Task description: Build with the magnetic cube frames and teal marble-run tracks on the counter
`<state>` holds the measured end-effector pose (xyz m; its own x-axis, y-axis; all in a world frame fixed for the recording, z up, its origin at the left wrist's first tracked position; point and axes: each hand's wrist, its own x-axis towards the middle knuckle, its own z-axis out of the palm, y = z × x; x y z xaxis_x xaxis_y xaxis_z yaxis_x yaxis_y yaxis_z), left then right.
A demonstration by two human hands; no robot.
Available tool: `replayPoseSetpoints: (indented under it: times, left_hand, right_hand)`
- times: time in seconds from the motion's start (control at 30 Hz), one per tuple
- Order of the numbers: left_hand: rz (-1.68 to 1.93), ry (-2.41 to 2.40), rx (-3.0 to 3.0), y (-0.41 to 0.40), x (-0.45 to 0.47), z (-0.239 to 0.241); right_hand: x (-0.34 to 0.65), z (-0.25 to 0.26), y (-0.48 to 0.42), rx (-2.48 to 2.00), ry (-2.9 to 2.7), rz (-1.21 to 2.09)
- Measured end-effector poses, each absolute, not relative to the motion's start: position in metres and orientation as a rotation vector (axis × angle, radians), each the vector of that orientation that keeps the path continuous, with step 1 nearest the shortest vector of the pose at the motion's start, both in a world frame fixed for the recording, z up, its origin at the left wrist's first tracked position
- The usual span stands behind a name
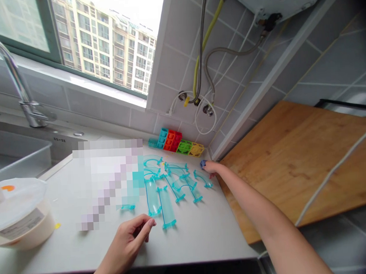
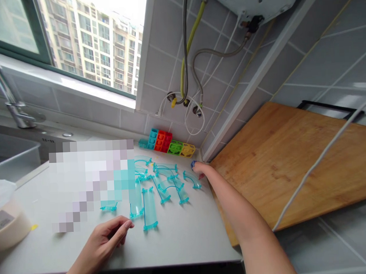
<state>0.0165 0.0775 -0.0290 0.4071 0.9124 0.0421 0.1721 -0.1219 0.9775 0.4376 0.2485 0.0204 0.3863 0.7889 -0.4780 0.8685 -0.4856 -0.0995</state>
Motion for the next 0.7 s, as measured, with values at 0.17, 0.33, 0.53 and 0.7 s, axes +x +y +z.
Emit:
replayPoseSetpoints:
  times: [0.17,0.33,0.53,0.7]
  left_hand:
    - [0.893,0.993,1.559,0.076,0.018,-0.022]
    - [0.871,0.978,1.601,0.078,0.018,-0.023]
    - [0.851,0.944,1.660,0.079,0.019,-0.029]
    - [0.838,0.958,1.658,0.077,0.018,-0.032]
  right_hand:
    - [0.436,0.030,0.207,2.442,1.416,-0.802]
    - [0.430,0.043,0.174,2.413,1.411,-0.772]
    - [0.434,0.073,0.209,2.428,1.570,-0.569]
    - [0.428,0.074,0.270,2.405,1.745,-0.324]
